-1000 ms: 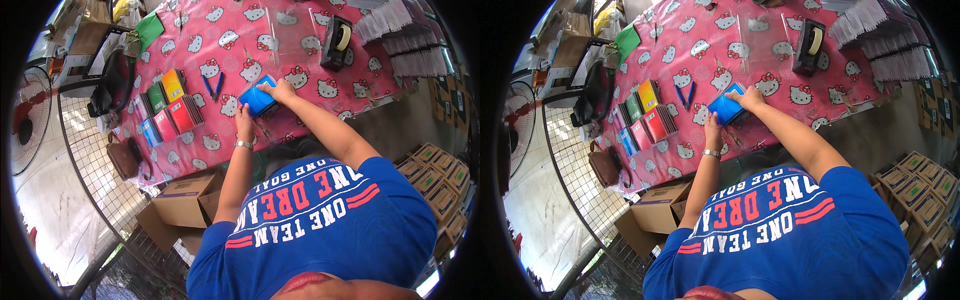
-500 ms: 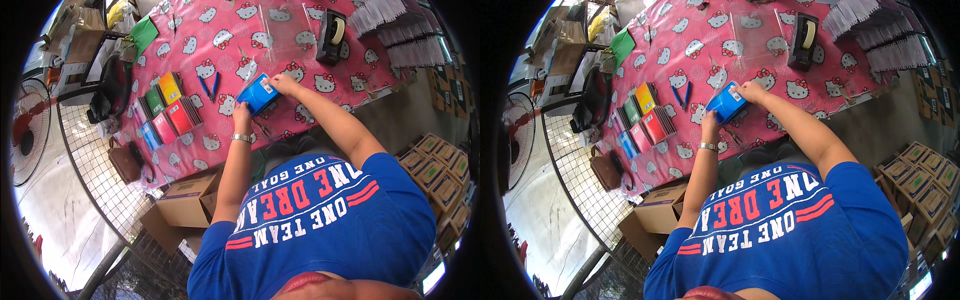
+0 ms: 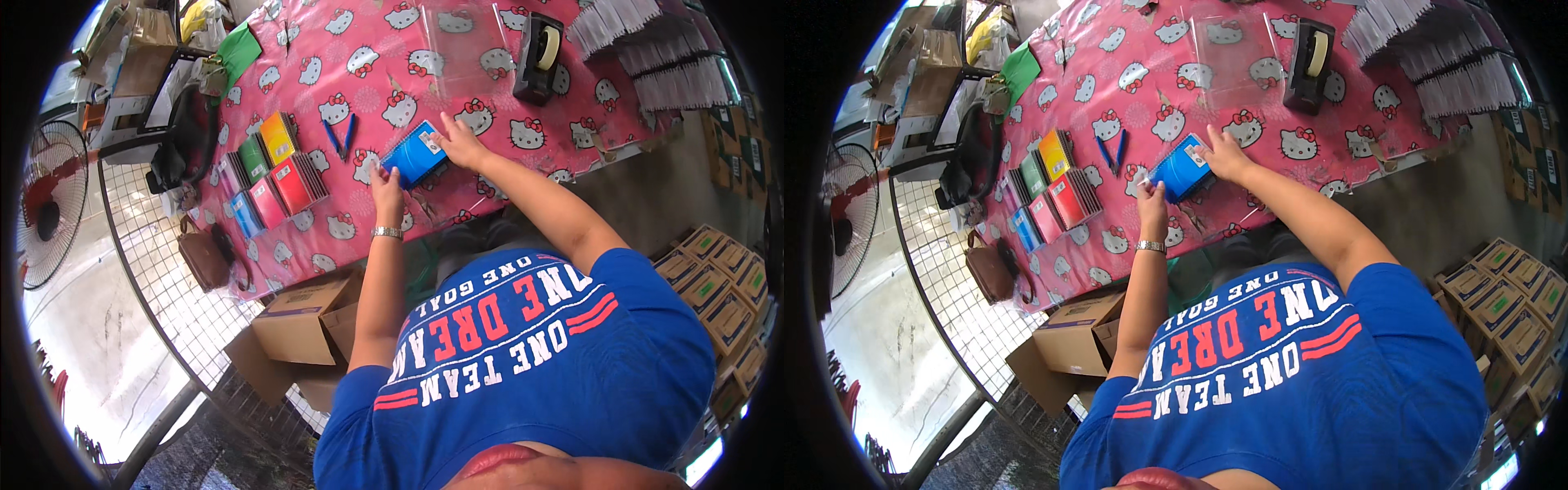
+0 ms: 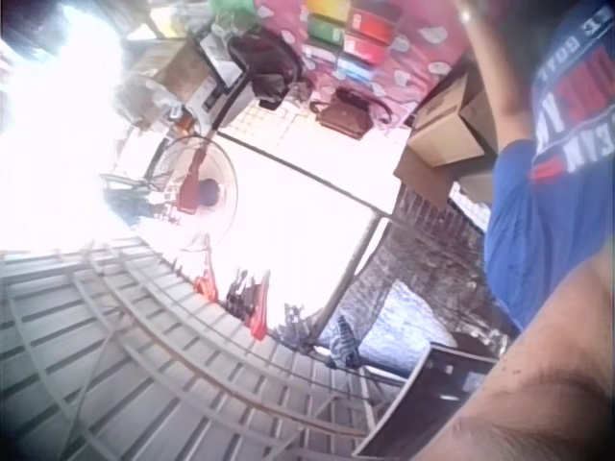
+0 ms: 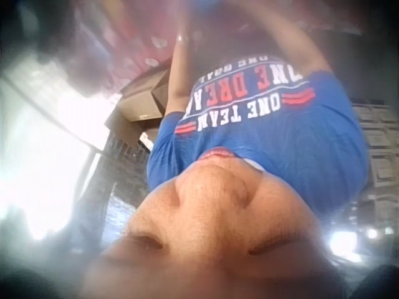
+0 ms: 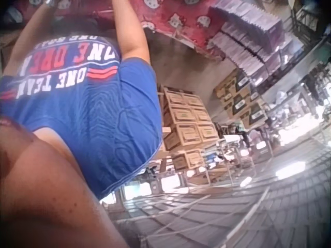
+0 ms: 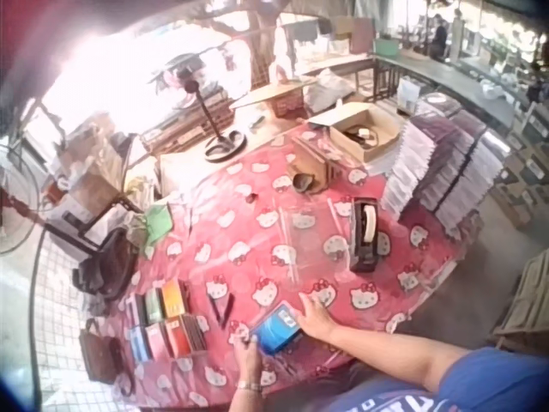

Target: The person places stacks of small notebooks into clear plastic bags and seals them using tape.

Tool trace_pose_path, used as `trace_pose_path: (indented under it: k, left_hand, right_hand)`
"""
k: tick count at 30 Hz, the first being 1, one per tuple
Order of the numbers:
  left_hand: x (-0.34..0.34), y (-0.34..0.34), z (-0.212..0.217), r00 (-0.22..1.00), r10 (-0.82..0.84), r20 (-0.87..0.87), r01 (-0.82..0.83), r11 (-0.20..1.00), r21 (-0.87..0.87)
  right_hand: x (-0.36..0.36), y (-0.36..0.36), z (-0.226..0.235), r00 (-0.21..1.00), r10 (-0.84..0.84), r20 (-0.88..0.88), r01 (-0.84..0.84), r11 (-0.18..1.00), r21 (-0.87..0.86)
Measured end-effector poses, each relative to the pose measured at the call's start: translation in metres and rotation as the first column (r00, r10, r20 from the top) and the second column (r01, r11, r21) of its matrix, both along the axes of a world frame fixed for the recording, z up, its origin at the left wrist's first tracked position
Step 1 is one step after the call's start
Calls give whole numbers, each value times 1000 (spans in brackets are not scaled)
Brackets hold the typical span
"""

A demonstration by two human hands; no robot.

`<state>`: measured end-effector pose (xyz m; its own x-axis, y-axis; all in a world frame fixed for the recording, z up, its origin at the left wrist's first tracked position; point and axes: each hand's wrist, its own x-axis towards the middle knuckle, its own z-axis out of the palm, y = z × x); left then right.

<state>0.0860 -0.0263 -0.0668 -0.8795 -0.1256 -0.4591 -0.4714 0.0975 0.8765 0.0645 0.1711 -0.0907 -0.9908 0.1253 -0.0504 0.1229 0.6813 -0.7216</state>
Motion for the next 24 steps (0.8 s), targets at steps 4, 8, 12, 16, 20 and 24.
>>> trace_pose_path:
  k: [4,8,12,16,20,24]
  left_hand:
    - [-41,-5,14,959,-172,-227,116,964,-237]
    - [-89,-10,17,851,-526,1,507,819,-268]
    - [-104,19,25,660,-714,231,748,598,-289]
    - [-103,3,16,638,-723,266,765,558,-320]
    - [-82,-11,15,887,-419,195,450,878,-164]
    - [-37,-2,26,978,87,190,-97,994,48]
  right_hand:
    - [43,-5,48,847,-89,524,403,751,-523]
    - [67,-64,48,620,304,723,677,260,-689]
    - [29,-87,26,628,201,752,752,95,-653]
    - [35,-81,42,502,276,819,831,109,-546]
    - [52,-29,77,680,-28,733,639,512,-574]
    - [20,18,32,914,-122,387,317,811,-492]
